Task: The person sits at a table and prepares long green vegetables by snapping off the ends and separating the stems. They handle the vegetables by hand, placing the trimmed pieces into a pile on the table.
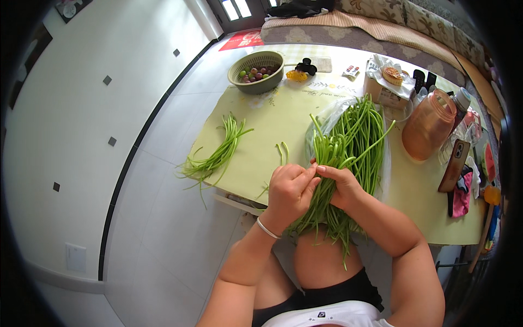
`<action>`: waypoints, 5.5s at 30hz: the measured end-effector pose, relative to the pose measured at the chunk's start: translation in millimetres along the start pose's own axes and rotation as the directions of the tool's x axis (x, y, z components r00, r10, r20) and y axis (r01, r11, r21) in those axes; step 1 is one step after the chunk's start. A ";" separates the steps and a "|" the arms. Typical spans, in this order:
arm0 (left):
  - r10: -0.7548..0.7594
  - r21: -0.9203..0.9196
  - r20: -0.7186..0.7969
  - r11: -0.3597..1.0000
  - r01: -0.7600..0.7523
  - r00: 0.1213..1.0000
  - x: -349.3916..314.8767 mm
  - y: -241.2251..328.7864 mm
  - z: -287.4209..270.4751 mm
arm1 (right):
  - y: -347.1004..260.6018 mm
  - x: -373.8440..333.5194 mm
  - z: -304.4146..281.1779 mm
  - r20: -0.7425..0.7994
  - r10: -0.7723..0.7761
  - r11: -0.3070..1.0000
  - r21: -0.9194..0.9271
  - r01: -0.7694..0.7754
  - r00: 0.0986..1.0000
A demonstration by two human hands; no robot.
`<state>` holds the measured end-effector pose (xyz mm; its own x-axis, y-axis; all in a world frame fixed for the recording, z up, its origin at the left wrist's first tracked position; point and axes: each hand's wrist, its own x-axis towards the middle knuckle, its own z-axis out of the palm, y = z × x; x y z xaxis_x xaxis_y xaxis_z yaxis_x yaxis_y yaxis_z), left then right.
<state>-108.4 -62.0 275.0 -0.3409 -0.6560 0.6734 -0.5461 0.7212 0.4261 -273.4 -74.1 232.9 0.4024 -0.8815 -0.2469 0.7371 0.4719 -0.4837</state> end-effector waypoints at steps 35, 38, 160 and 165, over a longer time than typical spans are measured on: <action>0.035 0.259 -0.243 0.965 0.030 0.969 -8.2 -36.0 -19.2 | 1.1 0.5 3.7 -0.020 -0.024 1.000 -0.017 0.024 1.000; 0.063 0.167 -0.100 0.985 -0.045 0.993 -9.1 -8.2 -6.1 | -0.8 0.0 6.0 -0.028 -0.008 0.999 -0.033 0.007 1.000; -0.395 0.596 -0.361 0.598 0.535 0.844 -48.3 -167.1 -45.6 | -0.6 1.5 -0.9 0.109 0.047 0.998 0.039 -0.051 0.993; -0.406 0.229 -0.448 0.809 0.541 0.797 -42.1 -162.0 -59.4 | -1.4 1.2 -1.9 0.104 0.048 0.998 0.034 -0.052 0.993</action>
<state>39.9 -138.0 213.5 0.2927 -0.7155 0.6343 -0.8017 0.1779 0.5706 -274.9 -75.8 231.7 0.4916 -0.8518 -0.1809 0.7333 0.5170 -0.4415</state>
